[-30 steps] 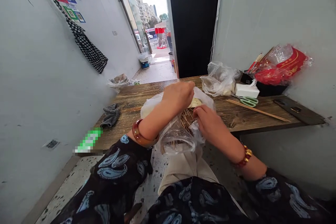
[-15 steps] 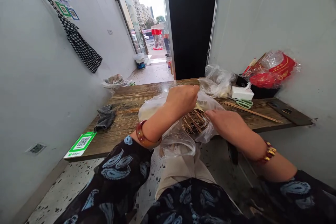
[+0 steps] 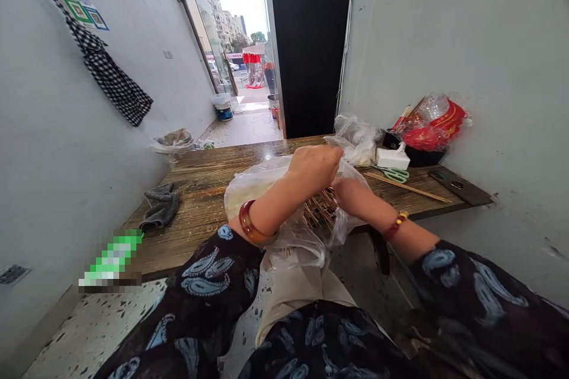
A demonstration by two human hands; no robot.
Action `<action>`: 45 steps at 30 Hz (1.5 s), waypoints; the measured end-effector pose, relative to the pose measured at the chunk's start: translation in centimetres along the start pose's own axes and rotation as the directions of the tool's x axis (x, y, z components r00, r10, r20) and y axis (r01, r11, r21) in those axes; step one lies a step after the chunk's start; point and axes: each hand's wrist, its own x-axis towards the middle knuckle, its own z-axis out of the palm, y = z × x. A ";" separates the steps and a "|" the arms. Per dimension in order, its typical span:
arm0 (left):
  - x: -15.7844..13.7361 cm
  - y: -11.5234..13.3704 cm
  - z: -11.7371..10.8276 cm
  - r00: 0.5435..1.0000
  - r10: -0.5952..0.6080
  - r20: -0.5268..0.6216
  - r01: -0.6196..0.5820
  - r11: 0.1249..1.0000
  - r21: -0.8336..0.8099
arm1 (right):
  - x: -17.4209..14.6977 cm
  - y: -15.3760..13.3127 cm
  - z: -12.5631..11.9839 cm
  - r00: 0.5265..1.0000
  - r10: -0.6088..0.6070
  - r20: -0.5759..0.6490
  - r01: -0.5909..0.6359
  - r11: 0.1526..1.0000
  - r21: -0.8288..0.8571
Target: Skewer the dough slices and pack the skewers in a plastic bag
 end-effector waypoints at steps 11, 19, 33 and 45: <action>0.0 0.5 -0.1 0.999 0.035 0.041 -0.035 0.999 0.003 | 1.2 2.0 1.6 0.992 0.075 0.100 -0.062 0.990 -0.125; 0.2 0.4 -0.1 0.998 0.044 0.051 -0.046 0.998 0.035 | 1.3 2.5 2.7 0.990 0.127 0.063 -0.122 0.990 -0.072; 1.0 0.7 0.8 0.996 0.081 -0.045 -0.075 0.988 0.138 | 0.0 2.8 0.8 0.978 0.202 -0.061 -0.197 0.978 0.074; 0.1 0.2 2.1 0.975 0.167 0.144 -0.192 0.966 0.176 | -1.8 2.8 0.5 0.970 0.221 -0.097 -0.214 0.973 0.085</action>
